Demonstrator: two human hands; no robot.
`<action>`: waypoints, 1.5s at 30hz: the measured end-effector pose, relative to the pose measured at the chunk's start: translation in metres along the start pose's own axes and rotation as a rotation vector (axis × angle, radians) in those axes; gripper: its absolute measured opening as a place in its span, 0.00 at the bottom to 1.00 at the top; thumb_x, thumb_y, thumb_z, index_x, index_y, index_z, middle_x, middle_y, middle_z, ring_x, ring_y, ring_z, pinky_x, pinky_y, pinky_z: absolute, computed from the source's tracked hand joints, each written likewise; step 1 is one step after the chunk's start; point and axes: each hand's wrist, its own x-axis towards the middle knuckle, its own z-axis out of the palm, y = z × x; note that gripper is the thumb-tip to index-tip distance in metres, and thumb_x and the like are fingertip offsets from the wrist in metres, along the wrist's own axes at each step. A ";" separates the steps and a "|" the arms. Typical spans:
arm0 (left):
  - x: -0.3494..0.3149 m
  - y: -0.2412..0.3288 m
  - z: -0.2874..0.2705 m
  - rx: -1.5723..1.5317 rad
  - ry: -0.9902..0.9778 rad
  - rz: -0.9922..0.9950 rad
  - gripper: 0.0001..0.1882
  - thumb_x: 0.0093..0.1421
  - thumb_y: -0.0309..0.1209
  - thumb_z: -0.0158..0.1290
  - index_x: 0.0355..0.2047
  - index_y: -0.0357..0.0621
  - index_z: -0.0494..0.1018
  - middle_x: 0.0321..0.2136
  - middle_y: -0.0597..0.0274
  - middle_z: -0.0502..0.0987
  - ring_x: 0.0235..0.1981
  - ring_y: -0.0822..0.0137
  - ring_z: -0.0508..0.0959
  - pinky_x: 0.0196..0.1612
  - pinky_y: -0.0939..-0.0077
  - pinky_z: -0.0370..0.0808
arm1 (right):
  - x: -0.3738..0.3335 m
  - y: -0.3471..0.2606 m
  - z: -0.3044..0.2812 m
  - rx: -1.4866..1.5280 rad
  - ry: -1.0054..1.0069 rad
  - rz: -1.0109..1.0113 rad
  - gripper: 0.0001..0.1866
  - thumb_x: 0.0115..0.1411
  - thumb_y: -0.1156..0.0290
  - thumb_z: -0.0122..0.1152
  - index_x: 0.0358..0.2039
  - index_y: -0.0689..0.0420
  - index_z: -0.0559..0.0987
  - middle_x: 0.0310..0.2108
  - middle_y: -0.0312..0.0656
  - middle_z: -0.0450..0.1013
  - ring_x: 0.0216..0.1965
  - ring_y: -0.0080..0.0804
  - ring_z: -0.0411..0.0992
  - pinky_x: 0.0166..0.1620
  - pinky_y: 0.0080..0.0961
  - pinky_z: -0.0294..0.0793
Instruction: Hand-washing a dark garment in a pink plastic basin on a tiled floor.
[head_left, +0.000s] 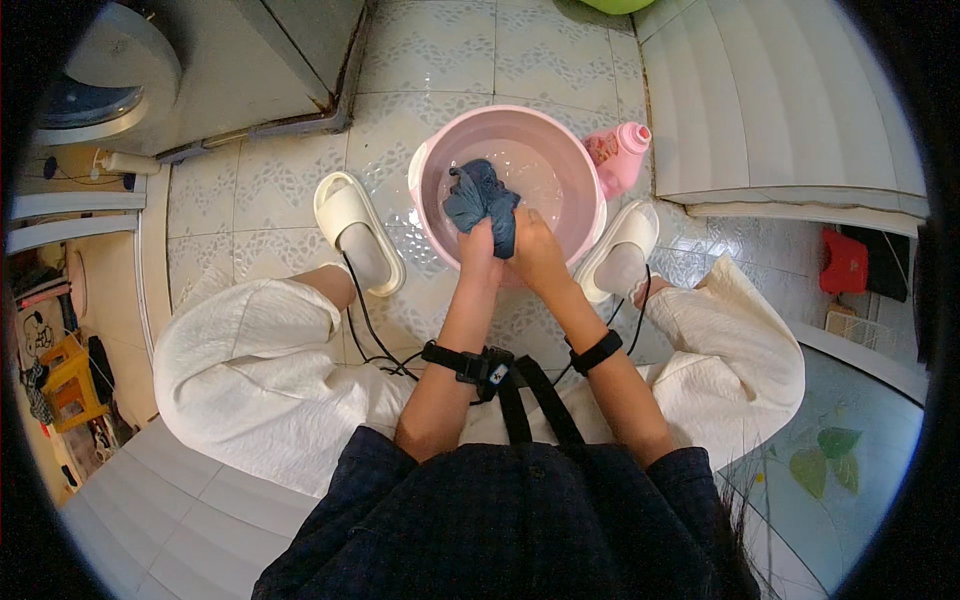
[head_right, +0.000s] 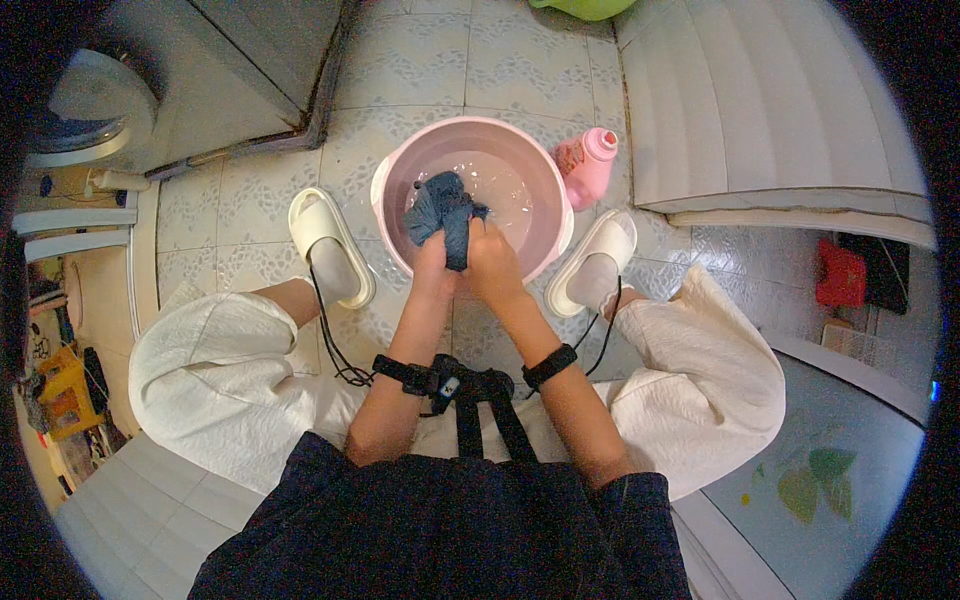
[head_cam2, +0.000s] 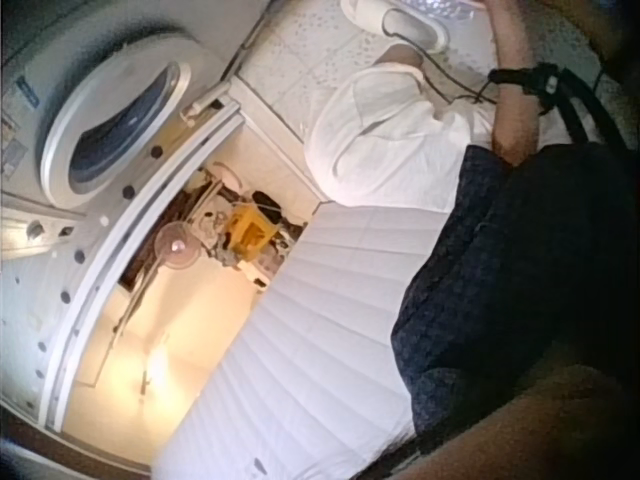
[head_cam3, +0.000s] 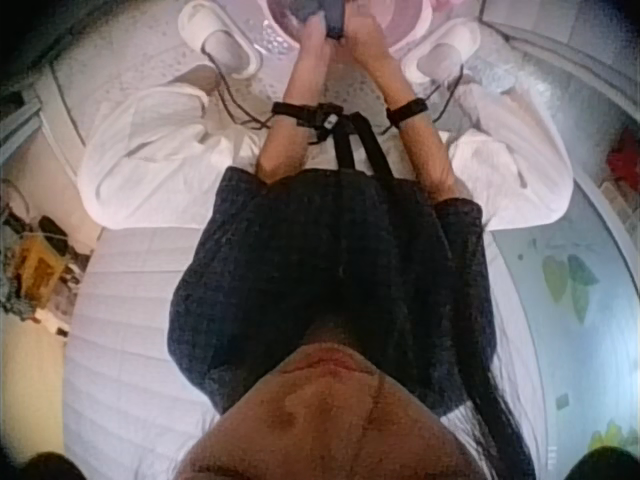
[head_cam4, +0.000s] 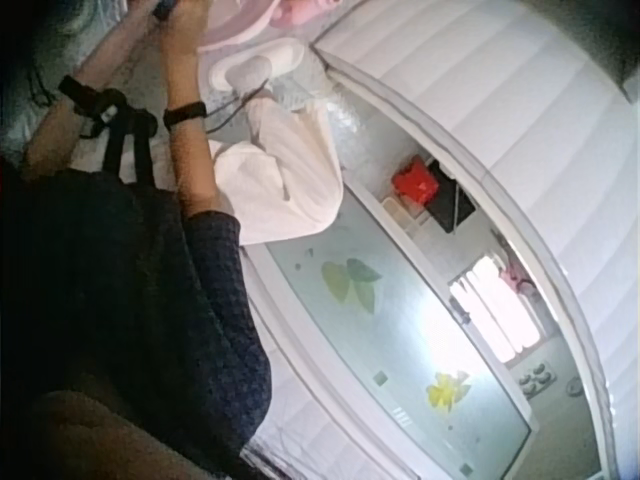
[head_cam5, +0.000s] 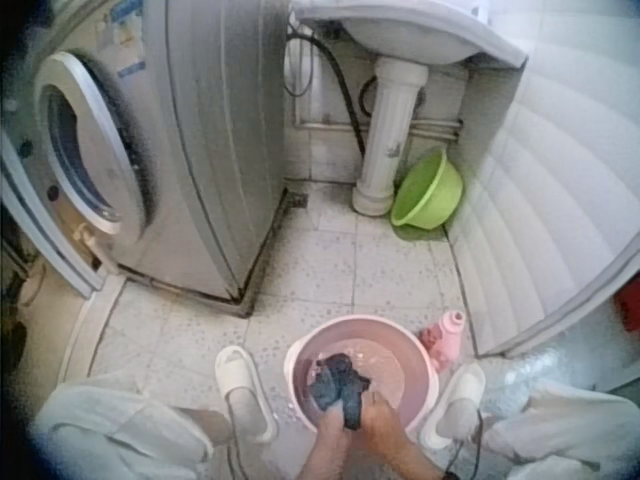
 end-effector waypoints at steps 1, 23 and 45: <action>-0.004 0.000 0.004 0.079 0.063 0.076 0.11 0.54 0.24 0.47 0.39 0.37 0.71 0.35 0.58 0.75 0.34 0.65 0.77 0.37 0.71 0.75 | -0.001 0.005 0.004 0.070 -0.015 0.103 0.22 0.39 0.76 0.59 0.39 0.64 0.70 0.35 0.60 0.69 0.39 0.56 0.69 0.40 0.39 0.69; -0.008 0.028 0.019 0.212 0.066 0.037 0.19 0.59 0.38 0.49 0.45 0.36 0.67 0.39 0.58 0.74 0.37 0.65 0.76 0.41 0.71 0.75 | 0.011 0.019 0.013 1.207 0.092 0.391 0.38 0.48 0.64 0.68 0.56 0.61 0.59 0.47 0.47 0.64 0.49 0.30 0.63 0.50 0.25 0.64; -0.006 0.013 0.011 0.059 0.033 0.101 0.15 0.54 0.29 0.53 0.42 0.39 0.69 0.37 0.58 0.74 0.37 0.66 0.75 0.40 0.72 0.73 | 0.011 0.010 0.011 1.570 0.043 0.699 0.25 0.61 0.54 0.48 0.53 0.56 0.65 0.47 0.46 0.66 0.47 0.29 0.67 0.48 0.26 0.66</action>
